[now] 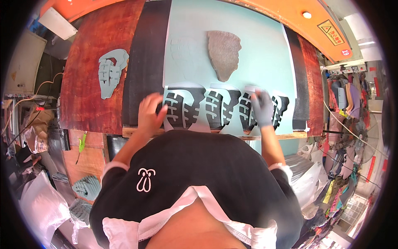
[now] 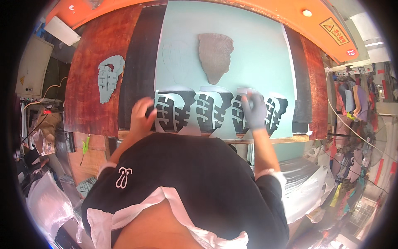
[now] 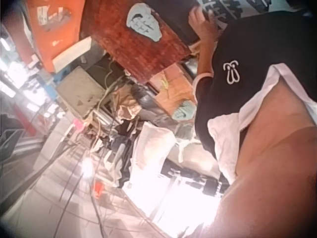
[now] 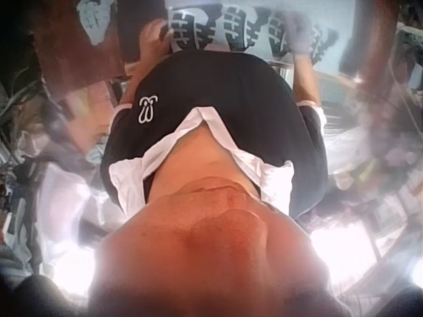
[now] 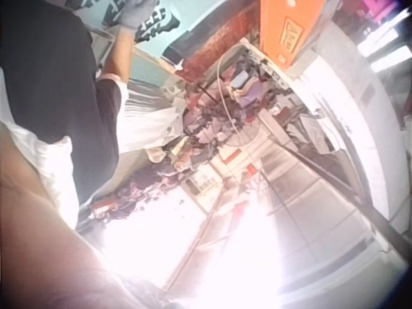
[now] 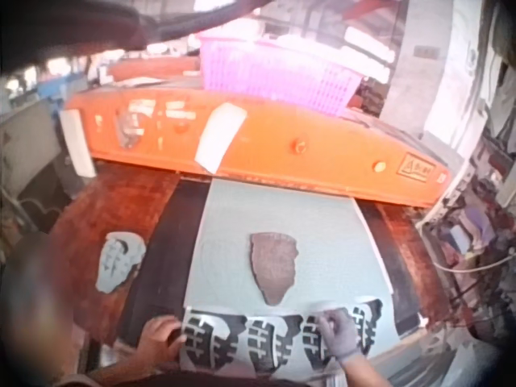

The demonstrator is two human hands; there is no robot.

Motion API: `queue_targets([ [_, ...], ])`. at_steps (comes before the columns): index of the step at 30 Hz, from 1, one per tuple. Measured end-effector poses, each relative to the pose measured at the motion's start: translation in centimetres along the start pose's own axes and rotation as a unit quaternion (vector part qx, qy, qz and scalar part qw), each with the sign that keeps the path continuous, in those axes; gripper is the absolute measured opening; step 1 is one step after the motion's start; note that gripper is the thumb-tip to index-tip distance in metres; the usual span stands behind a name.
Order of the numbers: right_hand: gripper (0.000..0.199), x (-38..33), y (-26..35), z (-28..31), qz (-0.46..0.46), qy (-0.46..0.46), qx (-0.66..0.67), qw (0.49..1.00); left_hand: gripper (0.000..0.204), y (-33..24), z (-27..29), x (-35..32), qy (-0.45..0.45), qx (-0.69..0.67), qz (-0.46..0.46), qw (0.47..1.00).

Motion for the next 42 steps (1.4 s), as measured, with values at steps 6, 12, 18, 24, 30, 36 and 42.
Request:
queue_targets([
  [6, 0.008, -12.1, -1.8, -0.2, 0.169, -0.082, -0.073, 0.980, 0.023, -2.9, -0.6, -5.9, 0.033, 0.070, 0.024, 0.997],
  [12, 0.012, -11.8, -2.5, -0.4, 0.181, -0.148, -0.110, 0.966, 0.030, -3.6, -1.7, -7.4, -0.054, 0.133, -0.037, 0.989],
  [18, 0.011, -12.5, -3.6, 1.3, 0.226, -0.057, -0.038, 0.972, 0.035, -4.8, -3.2, -8.4, -0.073, 0.155, 0.033, 0.985],
  [24, 0.030, 0.6, -11.9, 16.5, -0.038, -0.222, 0.040, 0.973, 0.038, -2.1, -2.9, -8.2, -0.073, 0.178, 0.074, 0.979],
  [30, 0.016, 2.1, -22.6, 19.4, 0.052, -0.275, 0.230, 0.932, 0.034, 0.3, -6.6, -9.2, -0.069, 0.207, 0.042, 0.975],
  [36, 0.026, -7.2, -25.9, 10.9, 0.032, -0.092, -0.191, 0.977, 0.034, 0.6, -7.2, -8.3, -0.123, 0.244, 0.027, 0.962],
  [42, 0.022, -7.6, -26.0, 14.0, -0.011, -0.218, -0.179, 0.959, 0.032, 1.1, -7.0, -8.1, -0.118, 0.240, 0.086, 0.960],
])
Point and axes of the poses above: each hand's wrist, its own x-axis towards the middle knuckle, its own z-axis out of the back of the hand, y = z × x, the point moved 4 cm from there along x, towards the middle knuckle, and after that the axes turned 3 degrees about y, right-handed, at the moved point
